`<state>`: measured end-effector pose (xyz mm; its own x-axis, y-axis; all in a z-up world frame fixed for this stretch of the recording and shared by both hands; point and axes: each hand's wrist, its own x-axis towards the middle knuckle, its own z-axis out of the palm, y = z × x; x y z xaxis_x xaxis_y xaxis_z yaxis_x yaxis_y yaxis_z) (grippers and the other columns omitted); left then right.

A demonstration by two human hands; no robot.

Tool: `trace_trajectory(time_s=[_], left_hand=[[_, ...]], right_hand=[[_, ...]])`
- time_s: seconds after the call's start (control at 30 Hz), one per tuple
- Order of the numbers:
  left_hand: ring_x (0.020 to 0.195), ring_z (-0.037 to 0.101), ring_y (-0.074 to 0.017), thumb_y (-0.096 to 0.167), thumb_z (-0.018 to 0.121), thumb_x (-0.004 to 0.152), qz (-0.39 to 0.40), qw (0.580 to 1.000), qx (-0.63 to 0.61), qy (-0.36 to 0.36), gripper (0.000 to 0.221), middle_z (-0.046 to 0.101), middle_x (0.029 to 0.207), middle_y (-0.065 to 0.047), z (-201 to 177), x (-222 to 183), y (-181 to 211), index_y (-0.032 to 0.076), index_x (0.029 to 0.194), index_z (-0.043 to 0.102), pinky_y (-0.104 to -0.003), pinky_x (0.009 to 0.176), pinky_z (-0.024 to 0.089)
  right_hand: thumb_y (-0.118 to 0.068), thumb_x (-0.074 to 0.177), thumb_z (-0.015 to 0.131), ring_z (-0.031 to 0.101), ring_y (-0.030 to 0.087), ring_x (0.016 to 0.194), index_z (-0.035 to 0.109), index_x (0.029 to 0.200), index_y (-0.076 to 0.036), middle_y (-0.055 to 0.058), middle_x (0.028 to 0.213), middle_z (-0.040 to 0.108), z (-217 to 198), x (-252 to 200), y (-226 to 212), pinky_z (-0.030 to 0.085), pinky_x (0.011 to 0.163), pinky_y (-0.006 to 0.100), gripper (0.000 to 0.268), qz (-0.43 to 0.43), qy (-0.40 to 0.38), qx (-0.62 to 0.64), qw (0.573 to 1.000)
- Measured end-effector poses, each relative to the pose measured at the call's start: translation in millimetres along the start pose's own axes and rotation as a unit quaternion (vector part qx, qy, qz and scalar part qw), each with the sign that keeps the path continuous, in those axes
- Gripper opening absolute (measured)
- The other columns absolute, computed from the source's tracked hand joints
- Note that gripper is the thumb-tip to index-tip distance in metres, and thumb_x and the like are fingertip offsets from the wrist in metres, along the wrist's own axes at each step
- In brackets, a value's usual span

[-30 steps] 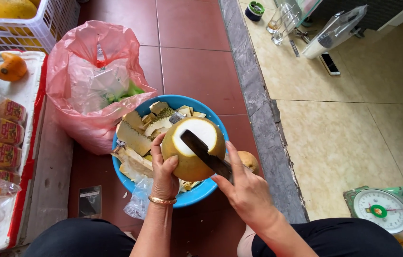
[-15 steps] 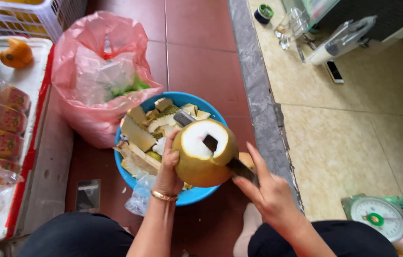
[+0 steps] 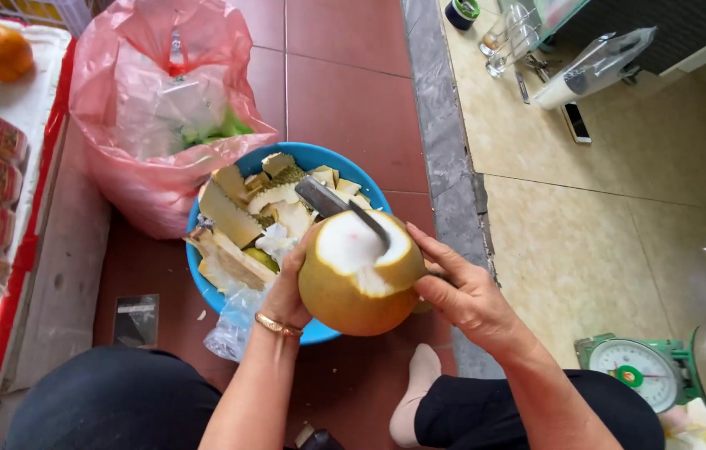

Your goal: Peeling a pomelo by scoring the outer green skin with a knife and then removing the thick white pith by hand to reveal the fruit segments.

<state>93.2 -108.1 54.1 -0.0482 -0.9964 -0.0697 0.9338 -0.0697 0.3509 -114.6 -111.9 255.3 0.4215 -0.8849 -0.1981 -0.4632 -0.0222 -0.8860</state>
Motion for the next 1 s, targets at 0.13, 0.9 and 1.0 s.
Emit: trace_trajectory(time_s=[0.13,0.9,1.0], left_hand=[[0.118,0.065,-0.0324,0.059,0.066,0.084,-0.025,0.986,0.106,0.126,0.07,0.059,0.142,-0.014,49.9,-26.7,25.4,0.02,0.142,0.055,-0.05,0.091,0.06],[0.141,0.052,-0.0338,0.063,0.095,0.054,-0.211,0.786,0.511,0.278,0.111,0.048,0.152,-0.013,17.7,-81.2,-70.2,0.032,0.149,0.046,-0.043,0.118,0.04],[0.142,0.05,-0.0366,0.055,0.098,0.053,-0.207,0.767,0.539,0.281,0.115,0.044,0.151,-0.016,26.7,-72.5,-67.1,0.03,0.152,0.046,-0.045,0.12,0.038]], right_hand=[[-0.03,0.095,0.065,0.038,0.017,0.036,0.058,0.149,-0.018,0.011,0.053,0.045,3.5,-5.0,9.4,0.032,0.03,0.025,0.055,0.037,0.047,0.226,0.972],[-0.035,0.095,0.071,0.041,0.017,0.031,0.062,0.144,-0.027,0.012,0.049,0.047,74.8,-62.2,157.2,0.029,0.024,0.025,0.05,0.256,0.169,0.234,0.923],[-0.04,0.095,0.07,0.051,0.016,0.041,0.056,0.149,-0.033,0.01,0.055,0.058,70.8,-64.0,193.0,0.041,0.032,0.027,0.056,0.229,0.131,0.135,0.955]])
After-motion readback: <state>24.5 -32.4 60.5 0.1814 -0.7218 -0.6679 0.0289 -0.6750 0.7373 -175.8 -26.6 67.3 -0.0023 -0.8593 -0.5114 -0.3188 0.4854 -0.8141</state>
